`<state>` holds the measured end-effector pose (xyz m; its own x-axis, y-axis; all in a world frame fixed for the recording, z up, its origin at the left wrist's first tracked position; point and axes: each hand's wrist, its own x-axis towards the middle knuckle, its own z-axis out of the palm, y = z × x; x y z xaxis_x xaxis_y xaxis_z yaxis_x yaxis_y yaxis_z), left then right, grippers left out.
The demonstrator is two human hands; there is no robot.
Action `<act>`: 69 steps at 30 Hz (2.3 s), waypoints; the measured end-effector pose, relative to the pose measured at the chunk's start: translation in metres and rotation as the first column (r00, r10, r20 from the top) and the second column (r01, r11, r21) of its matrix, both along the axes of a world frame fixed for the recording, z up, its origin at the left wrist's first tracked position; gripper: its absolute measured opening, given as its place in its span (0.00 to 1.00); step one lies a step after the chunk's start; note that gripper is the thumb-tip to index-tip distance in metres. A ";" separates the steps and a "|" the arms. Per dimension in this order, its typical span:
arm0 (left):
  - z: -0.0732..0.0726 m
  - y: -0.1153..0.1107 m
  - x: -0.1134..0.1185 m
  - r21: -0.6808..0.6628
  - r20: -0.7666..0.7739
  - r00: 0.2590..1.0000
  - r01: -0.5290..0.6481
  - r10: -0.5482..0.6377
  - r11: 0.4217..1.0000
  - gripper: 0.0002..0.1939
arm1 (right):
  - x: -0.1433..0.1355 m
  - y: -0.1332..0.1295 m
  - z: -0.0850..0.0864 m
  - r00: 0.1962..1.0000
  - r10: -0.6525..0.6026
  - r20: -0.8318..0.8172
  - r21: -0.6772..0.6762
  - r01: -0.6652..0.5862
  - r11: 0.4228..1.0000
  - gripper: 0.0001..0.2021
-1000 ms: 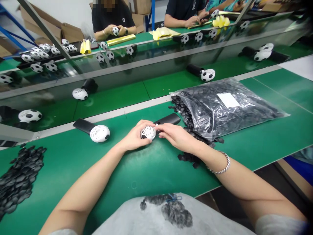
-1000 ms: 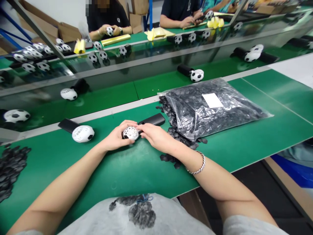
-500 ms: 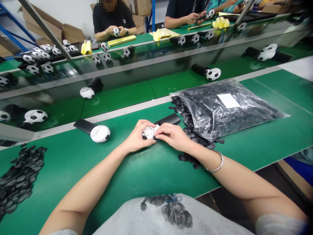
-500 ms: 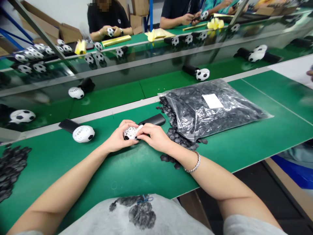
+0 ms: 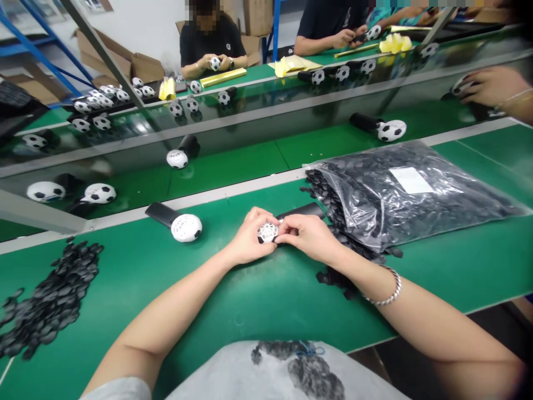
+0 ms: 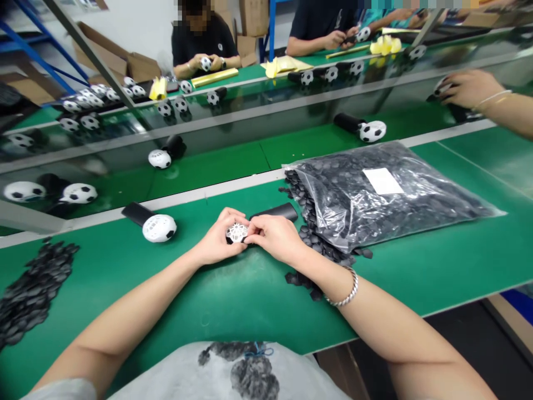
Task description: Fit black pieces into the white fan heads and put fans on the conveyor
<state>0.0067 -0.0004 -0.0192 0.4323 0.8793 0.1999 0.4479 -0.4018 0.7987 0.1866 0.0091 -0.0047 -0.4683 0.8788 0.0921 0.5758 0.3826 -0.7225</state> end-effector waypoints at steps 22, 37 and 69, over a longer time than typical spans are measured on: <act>0.060 0.008 -0.108 0.025 0.189 0.907 -0.387 0.376 0.922 0.24 | -0.022 0.117 0.007 0.996 -0.062 0.068 -0.086 0.068 0.994 0.18; 0.040 0.005 -0.167 0.018 -0.746 0.661 -0.099 0.079 0.995 0.24 | -0.048 0.196 0.024 0.903 -0.346 0.254 0.183 0.306 0.934 0.22; 0.016 -0.007 -0.038 0.254 -0.769 0.529 -0.262 0.359 0.931 0.31 | 0.203 0.054 -0.014 0.507 -0.689 0.518 0.638 0.308 0.706 0.19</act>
<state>-0.0316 -0.0078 -0.0031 0.1596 0.9871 0.0083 0.9869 -0.1598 0.0222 0.3897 0.0626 -0.0187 -0.0407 0.9278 0.3707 0.9914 -0.0086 0.1304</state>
